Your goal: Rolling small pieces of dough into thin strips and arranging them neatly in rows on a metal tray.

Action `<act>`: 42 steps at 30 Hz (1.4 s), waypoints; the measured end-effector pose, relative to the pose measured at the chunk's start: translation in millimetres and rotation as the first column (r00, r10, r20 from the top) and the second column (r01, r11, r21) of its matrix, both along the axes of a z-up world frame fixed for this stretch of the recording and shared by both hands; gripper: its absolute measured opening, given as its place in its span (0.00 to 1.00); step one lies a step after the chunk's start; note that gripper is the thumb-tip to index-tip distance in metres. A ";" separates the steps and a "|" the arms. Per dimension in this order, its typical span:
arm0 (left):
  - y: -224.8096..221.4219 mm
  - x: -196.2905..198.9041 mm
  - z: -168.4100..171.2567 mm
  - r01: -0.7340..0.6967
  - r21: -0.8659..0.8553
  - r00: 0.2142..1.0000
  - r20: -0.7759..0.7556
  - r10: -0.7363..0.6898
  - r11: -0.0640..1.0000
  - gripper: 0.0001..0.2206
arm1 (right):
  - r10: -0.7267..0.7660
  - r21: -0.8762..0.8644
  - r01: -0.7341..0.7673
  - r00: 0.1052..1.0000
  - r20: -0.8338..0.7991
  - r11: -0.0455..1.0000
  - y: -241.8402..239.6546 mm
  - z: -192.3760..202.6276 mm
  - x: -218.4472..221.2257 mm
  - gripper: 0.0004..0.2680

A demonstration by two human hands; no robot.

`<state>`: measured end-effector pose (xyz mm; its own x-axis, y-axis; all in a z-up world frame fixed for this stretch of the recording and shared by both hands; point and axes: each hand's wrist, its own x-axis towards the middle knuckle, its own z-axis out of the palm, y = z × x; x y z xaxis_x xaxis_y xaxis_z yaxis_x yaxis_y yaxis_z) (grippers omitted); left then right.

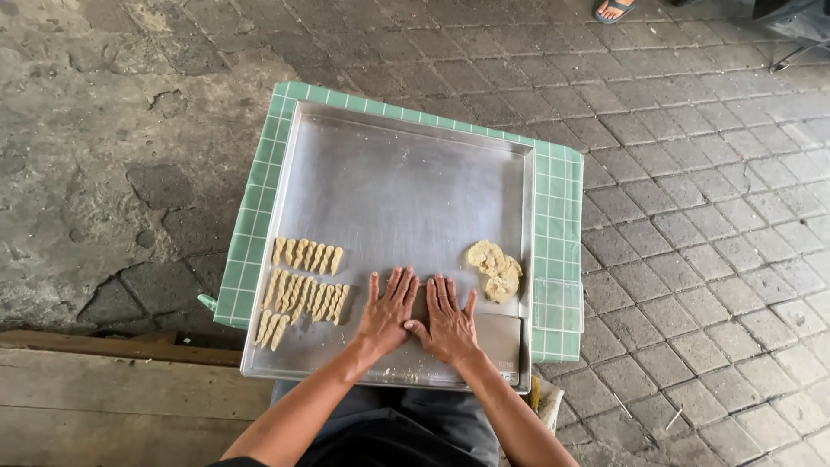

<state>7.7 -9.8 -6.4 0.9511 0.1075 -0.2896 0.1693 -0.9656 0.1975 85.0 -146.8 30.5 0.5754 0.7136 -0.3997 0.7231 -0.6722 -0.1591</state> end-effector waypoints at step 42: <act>-21.6 -15.7 25.0 0.004 0.040 0.997 -0.083 0.000 0.999 0.33 | 0.025 -0.049 -0.024 1.000 0.018 0.999 -16.9 -0.2 -11.0 0.37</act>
<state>-8.0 -31.3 18.6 0.9243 0.1188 -0.3627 0.1814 -0.9729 0.1436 74.0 -163.8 30.3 0.5655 0.7077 -0.4236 0.7421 -0.6607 -0.1130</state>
